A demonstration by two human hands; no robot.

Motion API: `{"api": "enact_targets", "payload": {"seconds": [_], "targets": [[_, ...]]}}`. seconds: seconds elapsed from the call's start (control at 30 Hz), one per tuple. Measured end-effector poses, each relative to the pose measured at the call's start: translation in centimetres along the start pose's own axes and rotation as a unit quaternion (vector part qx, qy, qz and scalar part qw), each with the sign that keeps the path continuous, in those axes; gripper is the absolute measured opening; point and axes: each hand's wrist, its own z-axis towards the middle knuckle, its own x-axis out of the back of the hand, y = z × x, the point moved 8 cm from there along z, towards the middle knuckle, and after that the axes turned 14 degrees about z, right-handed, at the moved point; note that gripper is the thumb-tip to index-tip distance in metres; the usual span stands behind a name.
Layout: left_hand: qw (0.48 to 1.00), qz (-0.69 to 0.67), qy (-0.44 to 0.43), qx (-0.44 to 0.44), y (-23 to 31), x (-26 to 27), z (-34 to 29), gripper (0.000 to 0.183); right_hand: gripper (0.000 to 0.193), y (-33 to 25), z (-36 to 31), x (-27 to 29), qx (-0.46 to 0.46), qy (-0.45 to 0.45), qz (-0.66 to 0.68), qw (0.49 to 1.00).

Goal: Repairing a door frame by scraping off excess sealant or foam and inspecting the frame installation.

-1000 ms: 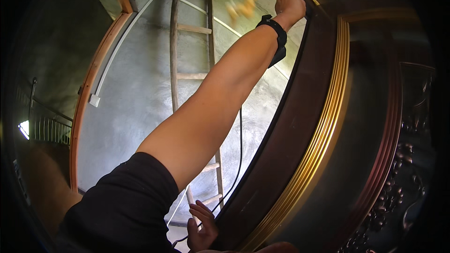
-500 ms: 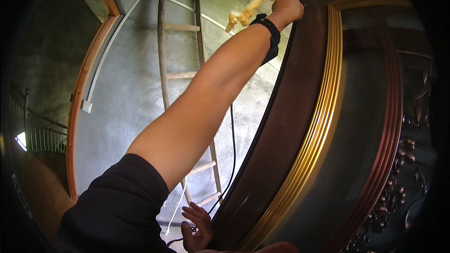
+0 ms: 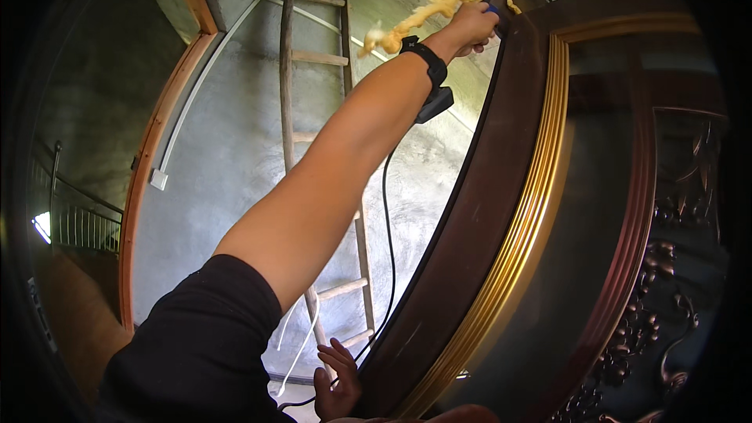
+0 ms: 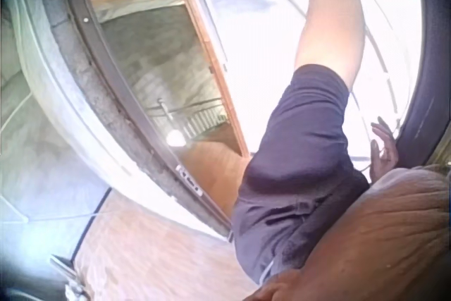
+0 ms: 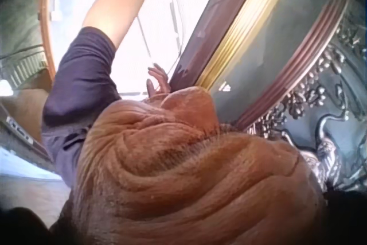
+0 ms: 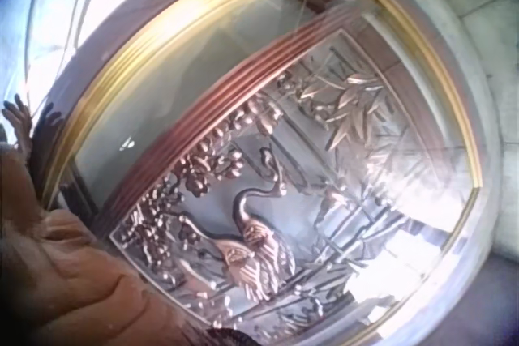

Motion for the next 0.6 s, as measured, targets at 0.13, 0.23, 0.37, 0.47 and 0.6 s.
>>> {"api": "enact_targets", "payload": {"seconds": [0.13, 0.23, 0.37, 0.47, 0.6], "targets": [[0.958, 0.184, 0.211, -0.060, 2.1, 6.0, 0.4, 0.037, 0.026, 0.0, -0.7, -0.1, 0.001, -0.015, 0.013, 1.000], [0.931, 0.274, 0.231, -0.063, 3.4, 6.5, 0.7, 0.036, 0.026, 0.2, -0.8, 0.1, 0.007, -0.021, 0.017, 1.000], [0.877, 0.397, 0.263, -0.059, 3.8, 4.6, -0.1, 0.033, 0.030, 0.0, -0.6, 0.1, -0.008, -0.026, 0.013, 1.000], [0.887, 0.359, 0.286, -0.055, 3.0, 5.2, -0.5, 0.030, 0.028, -0.1, -0.8, -0.2, -0.016, -0.035, 0.005, 0.999], [0.889, 0.360, 0.278, -0.064, 3.2, 4.2, 0.3, 0.036, 0.027, -0.2, -0.3, -0.3, -0.002, -0.020, -0.037, 0.999]]}}
